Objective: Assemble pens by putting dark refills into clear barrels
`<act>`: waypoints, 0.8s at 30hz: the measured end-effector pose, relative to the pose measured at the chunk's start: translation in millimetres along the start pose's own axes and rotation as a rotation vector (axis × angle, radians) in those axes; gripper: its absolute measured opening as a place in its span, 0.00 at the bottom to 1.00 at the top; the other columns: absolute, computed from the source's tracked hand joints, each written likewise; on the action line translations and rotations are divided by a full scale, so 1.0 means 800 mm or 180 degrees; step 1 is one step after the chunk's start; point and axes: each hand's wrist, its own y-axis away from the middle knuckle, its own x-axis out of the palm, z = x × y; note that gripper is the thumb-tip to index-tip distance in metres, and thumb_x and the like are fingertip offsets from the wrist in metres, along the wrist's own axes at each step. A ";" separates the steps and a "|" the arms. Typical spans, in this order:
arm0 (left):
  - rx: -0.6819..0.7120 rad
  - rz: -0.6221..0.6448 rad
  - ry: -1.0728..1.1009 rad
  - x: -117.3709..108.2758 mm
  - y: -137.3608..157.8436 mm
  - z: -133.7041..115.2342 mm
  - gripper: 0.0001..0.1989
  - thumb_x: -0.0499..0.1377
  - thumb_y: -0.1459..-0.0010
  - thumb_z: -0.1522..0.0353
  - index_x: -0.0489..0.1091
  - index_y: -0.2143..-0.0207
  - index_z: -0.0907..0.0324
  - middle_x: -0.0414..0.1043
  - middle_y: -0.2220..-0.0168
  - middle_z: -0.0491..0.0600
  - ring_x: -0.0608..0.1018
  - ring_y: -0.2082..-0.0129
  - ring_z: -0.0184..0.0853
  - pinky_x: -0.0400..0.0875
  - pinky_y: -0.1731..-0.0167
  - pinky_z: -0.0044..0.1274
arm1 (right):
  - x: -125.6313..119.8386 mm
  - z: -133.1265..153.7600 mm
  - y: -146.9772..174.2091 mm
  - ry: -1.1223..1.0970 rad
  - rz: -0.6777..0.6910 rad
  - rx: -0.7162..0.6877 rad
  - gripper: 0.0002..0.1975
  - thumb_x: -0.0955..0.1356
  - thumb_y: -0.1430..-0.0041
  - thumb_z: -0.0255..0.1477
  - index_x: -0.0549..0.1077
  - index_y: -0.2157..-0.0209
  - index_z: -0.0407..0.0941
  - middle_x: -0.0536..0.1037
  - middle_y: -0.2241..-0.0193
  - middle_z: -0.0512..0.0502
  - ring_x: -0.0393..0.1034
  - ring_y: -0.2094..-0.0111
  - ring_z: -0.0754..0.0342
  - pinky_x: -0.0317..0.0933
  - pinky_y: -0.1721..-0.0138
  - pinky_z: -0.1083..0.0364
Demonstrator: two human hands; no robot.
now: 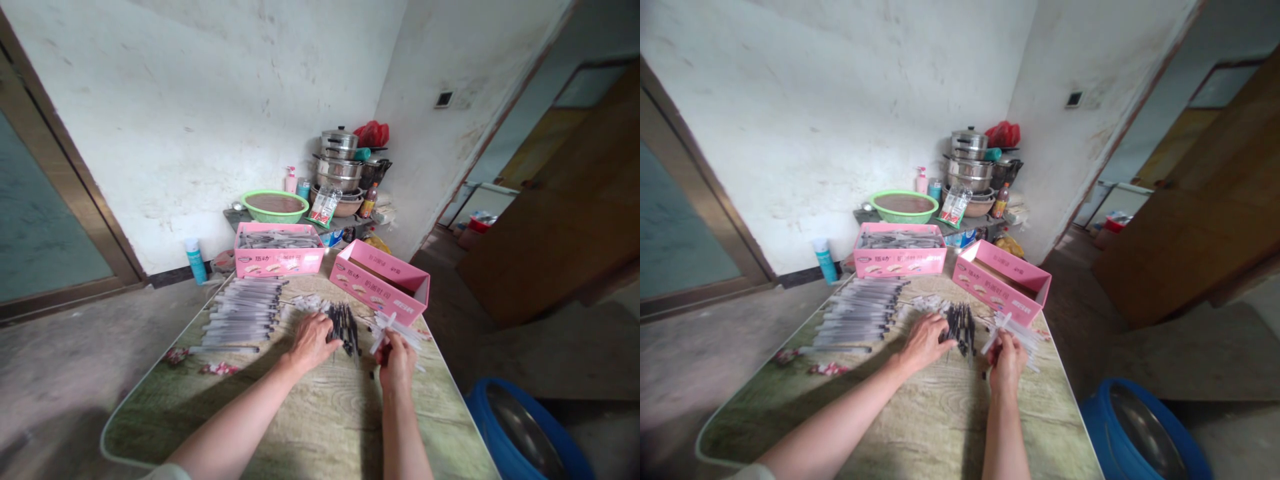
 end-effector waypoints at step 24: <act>-0.0393 0.0086 -0.0462 -0.001 -0.001 -0.007 0.06 0.56 0.47 0.72 0.72 0.70 0.62 0.75 0.68 0.56 0.76 0.65 0.41 0.66 0.63 0.29 | 0.003 0.000 0.002 0.0178 0.0286 0.0058 0.17 0.74 0.57 0.38 0.66 0.79 0.44 0.75 0.84 0.51 0.57 0.92 0.62 0.45 0.92 0.62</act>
